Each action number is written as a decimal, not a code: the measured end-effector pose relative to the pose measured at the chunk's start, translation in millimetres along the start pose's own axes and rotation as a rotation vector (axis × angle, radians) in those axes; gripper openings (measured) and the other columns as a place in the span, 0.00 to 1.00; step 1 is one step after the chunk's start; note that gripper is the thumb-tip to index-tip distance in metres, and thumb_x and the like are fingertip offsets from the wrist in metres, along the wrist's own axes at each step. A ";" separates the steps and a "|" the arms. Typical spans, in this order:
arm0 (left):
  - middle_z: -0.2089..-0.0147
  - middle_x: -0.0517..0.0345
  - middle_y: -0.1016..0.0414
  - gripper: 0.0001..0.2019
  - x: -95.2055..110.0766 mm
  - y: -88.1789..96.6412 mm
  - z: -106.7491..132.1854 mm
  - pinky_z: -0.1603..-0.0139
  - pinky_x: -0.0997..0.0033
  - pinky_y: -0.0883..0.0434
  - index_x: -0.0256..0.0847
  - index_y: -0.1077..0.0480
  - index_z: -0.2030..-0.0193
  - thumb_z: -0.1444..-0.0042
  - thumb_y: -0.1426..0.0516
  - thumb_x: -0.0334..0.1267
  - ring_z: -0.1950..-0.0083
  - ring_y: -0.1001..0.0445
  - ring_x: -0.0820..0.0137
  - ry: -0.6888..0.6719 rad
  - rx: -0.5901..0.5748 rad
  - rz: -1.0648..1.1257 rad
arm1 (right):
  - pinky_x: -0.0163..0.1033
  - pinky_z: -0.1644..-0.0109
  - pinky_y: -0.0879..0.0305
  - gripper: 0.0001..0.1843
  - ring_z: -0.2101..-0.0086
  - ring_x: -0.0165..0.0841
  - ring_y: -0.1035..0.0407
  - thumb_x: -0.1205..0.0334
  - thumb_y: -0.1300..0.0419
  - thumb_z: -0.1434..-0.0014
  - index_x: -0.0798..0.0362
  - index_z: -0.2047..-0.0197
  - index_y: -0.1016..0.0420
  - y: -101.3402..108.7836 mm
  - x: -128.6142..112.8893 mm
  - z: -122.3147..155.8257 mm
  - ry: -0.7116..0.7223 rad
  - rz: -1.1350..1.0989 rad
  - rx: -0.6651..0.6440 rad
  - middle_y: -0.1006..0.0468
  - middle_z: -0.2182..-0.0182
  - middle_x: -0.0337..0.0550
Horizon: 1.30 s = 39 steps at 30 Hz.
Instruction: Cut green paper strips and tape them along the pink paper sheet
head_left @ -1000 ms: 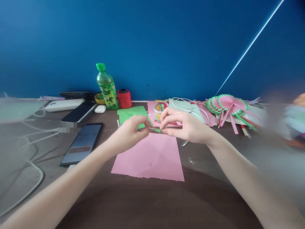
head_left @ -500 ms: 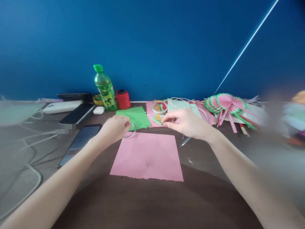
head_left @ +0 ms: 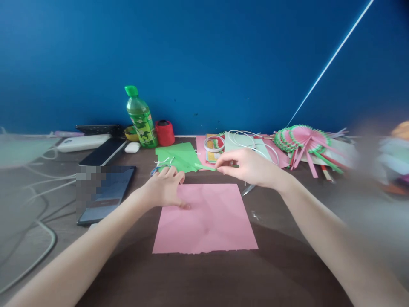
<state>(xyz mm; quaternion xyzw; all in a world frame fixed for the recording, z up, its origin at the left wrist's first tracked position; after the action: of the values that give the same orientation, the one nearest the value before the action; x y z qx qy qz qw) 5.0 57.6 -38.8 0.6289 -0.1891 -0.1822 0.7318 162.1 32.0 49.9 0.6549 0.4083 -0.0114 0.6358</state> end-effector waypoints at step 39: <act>0.66 0.62 0.24 0.11 2.6 14.7 6.6 0.63 0.74 0.39 0.45 0.25 0.68 0.51 0.49 0.42 0.63 0.30 0.70 -0.115 -0.346 0.584 | 0.33 0.68 0.37 0.14 0.72 0.27 0.32 0.60 0.46 0.43 0.58 0.58 0.28 -72.8 41.8 -4.7 -0.157 -0.418 -0.578 0.25 0.70 0.43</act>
<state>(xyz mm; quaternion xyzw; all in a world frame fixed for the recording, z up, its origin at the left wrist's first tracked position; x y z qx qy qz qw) 4.3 52.7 -23.3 0.4034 -0.3686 -0.0296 0.8370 147.7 47.4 -31.5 0.3476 0.4698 -0.0754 0.8079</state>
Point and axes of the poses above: each hand's wrist, its own z-axis away from the middle knuckle, its own y-axis out of the back of the hand, x = y × z, the point moved 8 cm from there along -z, towards the middle knuckle
